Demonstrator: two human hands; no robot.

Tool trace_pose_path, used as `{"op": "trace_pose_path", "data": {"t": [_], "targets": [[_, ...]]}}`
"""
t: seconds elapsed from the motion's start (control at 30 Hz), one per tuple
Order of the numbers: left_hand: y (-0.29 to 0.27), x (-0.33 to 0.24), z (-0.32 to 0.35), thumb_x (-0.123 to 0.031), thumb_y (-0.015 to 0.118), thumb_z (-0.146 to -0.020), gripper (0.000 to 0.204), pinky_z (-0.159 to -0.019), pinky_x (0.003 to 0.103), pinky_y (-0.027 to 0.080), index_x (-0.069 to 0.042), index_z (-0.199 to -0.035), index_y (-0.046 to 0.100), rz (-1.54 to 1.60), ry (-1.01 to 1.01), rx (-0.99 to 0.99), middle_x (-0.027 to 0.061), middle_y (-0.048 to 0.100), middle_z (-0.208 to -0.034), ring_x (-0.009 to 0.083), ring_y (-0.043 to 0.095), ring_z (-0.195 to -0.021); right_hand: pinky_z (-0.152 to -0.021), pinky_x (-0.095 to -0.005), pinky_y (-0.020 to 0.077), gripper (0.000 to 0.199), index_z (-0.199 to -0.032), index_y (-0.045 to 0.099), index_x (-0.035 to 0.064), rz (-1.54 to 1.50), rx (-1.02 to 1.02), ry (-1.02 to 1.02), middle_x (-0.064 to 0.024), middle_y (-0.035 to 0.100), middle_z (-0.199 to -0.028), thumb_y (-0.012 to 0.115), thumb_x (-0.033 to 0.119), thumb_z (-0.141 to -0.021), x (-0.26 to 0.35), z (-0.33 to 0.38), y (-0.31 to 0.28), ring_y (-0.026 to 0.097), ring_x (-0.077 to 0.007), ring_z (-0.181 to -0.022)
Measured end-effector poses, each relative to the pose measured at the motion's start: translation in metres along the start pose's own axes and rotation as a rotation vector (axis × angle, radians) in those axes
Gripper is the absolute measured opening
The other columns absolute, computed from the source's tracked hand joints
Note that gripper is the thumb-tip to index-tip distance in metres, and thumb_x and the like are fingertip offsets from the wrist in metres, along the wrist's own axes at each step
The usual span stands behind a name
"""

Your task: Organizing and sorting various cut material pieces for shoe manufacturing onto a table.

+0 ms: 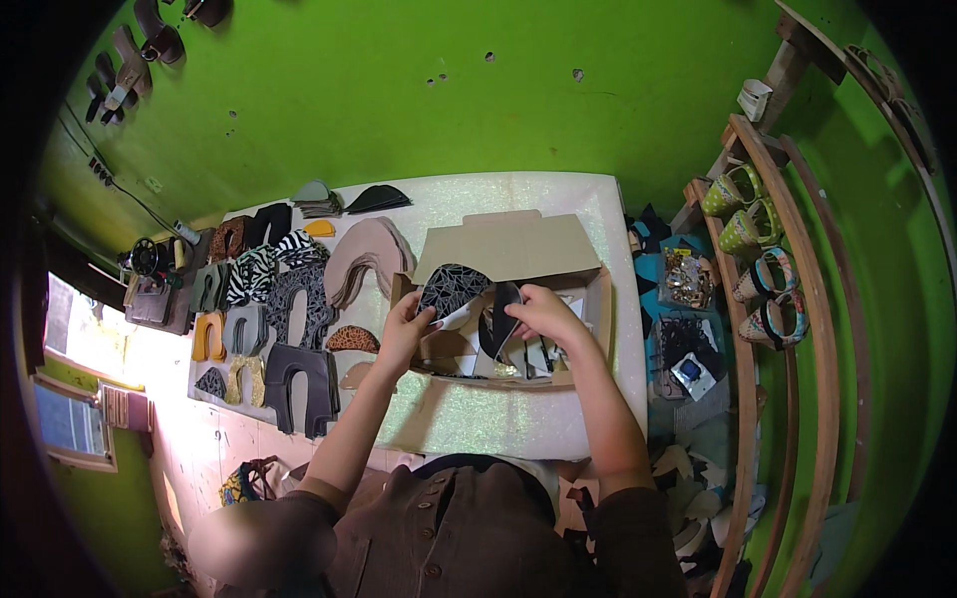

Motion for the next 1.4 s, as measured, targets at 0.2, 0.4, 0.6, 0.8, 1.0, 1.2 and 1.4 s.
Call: {"op": "trace_pose_path", "data": {"t": [0.2,0.4,0.6,0.8,1.0,1.2,1.4], "targets": [[-0.007,0.001,0.002,-0.003,0.045,-0.089,0.022,-0.075,0.024,0.051,-0.003,-0.111,0.049,0.063,0.01,-0.028,0.0026,0.056,-0.097,0.0093,0.055,-0.087,-0.05,-0.0218,0.0485,0.02,-0.086,0.052,0.0021,-0.021,0.03,-0.043,-0.0073,0.061,-0.074,0.058,0.021,-0.084,0.02,0.005,0.012,0.06,-0.0108,-0.059],[-0.016,-0.006,0.01,-0.005,0.04,-0.092,0.022,-0.074,0.022,0.051,0.003,-0.111,0.047,0.166,-0.004,-0.141,0.0067,0.058,-0.097,0.0109,0.057,-0.085,-0.055,-0.0171,0.0415,0.01,-0.084,0.054,0.0066,-0.135,0.11,-0.169,0.0032,0.056,-0.071,0.059,0.016,-0.084,0.028,0.016,0.019,0.051,-0.0032,-0.061],[-0.028,-0.005,0.01,-0.005,0.036,-0.093,0.023,-0.073,0.023,0.051,0.002,-0.114,0.044,0.286,0.021,-0.146,0.0112,0.059,-0.101,0.017,0.061,-0.088,-0.06,-0.0177,0.039,0.008,-0.09,0.057,0.006,-0.144,0.024,-0.196,0.0044,0.056,-0.076,0.058,0.011,-0.084,0.011,0.011,0.004,0.049,-0.0021,-0.067],[-0.035,0.004,0.011,-0.005,0.038,-0.093,0.023,-0.072,0.023,0.051,0.002,-0.113,0.044,0.308,0.004,-0.149,0.0112,0.059,-0.1,0.0169,0.061,-0.087,-0.073,-0.0243,0.0434,0.031,-0.11,0.053,0.0005,0.039,-0.072,-0.277,-0.0051,0.059,-0.089,0.058,0.016,-0.084,-0.003,0.003,-0.002,0.054,-0.0116,-0.081],[-0.038,0.002,0.023,-0.005,0.04,-0.092,0.024,-0.071,0.023,0.052,0.001,-0.114,0.044,0.208,-0.052,-0.072,0.0099,0.059,-0.098,0.0158,0.062,-0.082,-0.081,-0.0287,0.043,0.05,-0.121,0.045,0.0008,0.124,-0.233,-0.539,-0.0147,0.052,-0.109,0.063,0.023,-0.081,0.031,0.008,0.032,0.052,-0.021,-0.1],[-0.061,0.002,0.039,-0.004,0.045,-0.09,0.03,-0.069,0.023,0.052,-0.001,-0.12,0.045,0.074,-0.1,-0.018,0.0097,0.058,-0.098,0.013,0.06,-0.081,-0.062,-0.0233,0.042,0.03,-0.106,0.056,0.002,0.122,-0.099,-0.51,-0.0053,0.057,-0.086,0.063,0.012,-0.079,0.039,-0.008,0.079,0.045,-0.0095,-0.064],[-0.116,-0.003,0.057,-0.002,0.053,-0.085,0.036,-0.073,0.023,0.052,-0.001,-0.12,0.045,0.072,-0.002,-0.135,0.0072,0.048,-0.102,0.0119,0.056,-0.086,-0.054,-0.0207,0.0356,0.018,-0.092,0.055,0.0006,0.313,-0.175,-0.522,0.0002,0.053,-0.074,0.063,0.01,-0.078,0.06,-0.008,0.123,0.04,-0.0053,-0.059]]}}
Point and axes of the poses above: each hand's wrist, its own z-axis away from the middle knuckle, its own y-axis out of the palm, x = y × z, the point moved 7 cm from there along -z, towards the middle knuckle
